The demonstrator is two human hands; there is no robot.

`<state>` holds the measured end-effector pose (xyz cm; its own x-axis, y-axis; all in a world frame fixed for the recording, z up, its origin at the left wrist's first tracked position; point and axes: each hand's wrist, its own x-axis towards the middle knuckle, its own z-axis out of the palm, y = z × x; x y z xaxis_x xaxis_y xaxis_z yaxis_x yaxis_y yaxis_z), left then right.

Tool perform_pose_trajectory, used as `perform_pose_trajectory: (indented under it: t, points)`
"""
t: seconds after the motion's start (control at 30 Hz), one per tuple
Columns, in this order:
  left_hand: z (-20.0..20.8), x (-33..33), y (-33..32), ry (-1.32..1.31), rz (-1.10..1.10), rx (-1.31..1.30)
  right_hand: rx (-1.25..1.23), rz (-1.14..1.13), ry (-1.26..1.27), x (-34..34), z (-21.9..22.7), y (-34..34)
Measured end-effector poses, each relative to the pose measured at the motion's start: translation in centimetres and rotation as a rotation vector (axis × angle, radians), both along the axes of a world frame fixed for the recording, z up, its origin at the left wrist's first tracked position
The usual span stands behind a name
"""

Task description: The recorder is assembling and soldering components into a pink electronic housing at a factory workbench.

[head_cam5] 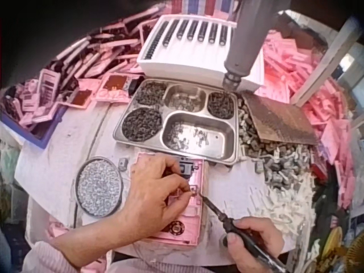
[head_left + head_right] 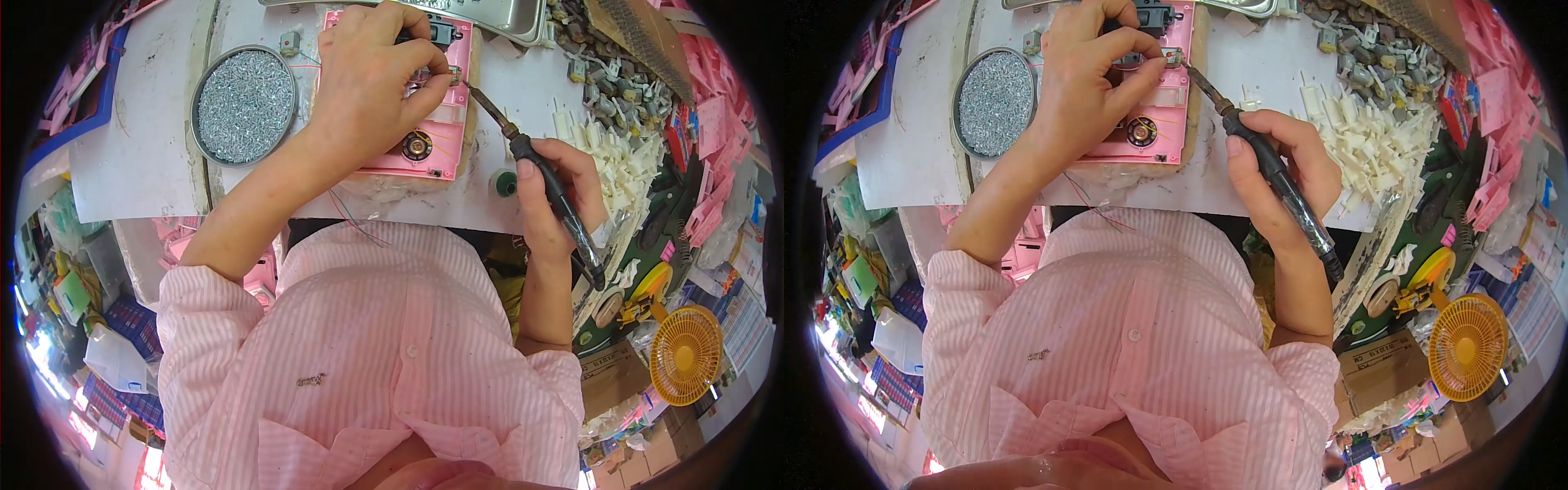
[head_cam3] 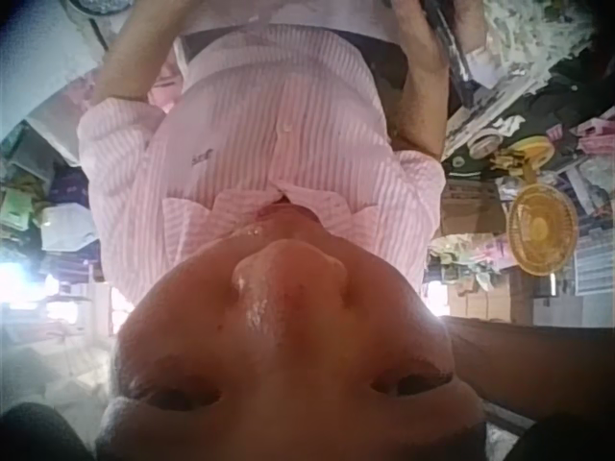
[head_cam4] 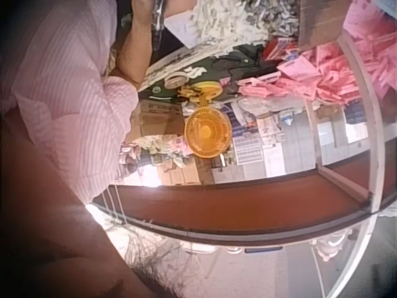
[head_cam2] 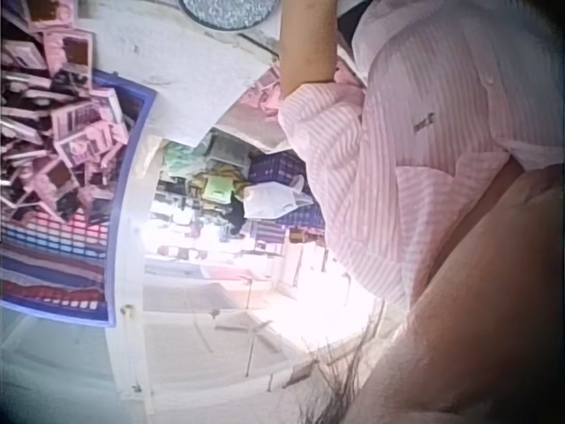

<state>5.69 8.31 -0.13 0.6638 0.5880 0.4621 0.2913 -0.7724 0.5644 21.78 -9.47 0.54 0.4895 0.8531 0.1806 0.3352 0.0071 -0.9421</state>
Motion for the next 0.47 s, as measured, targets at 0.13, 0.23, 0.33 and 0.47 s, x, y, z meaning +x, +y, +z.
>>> perform_pose_trajectory:
  t: [0.13,0.23,0.33,0.47]
  points:
    - [0.15,0.12,-0.06,0.017,0.006,0.007,0.012,0.000,0.004,-0.05,-0.11,0.20]
    - [-0.02,0.03,-0.04,-0.004,0.000,0.003,0.014,0.008,0.008,-0.07,-0.11,0.34]
    - [-0.16,0.10,0.02,-0.008,-0.004,-0.003,0.018,0.012,-0.007,-0.08,-0.22,0.50]
    - [-0.12,-0.07,-0.06,0.020,-0.002,-0.010,0.046,0.037,-0.055,0.01,-0.46,0.75]
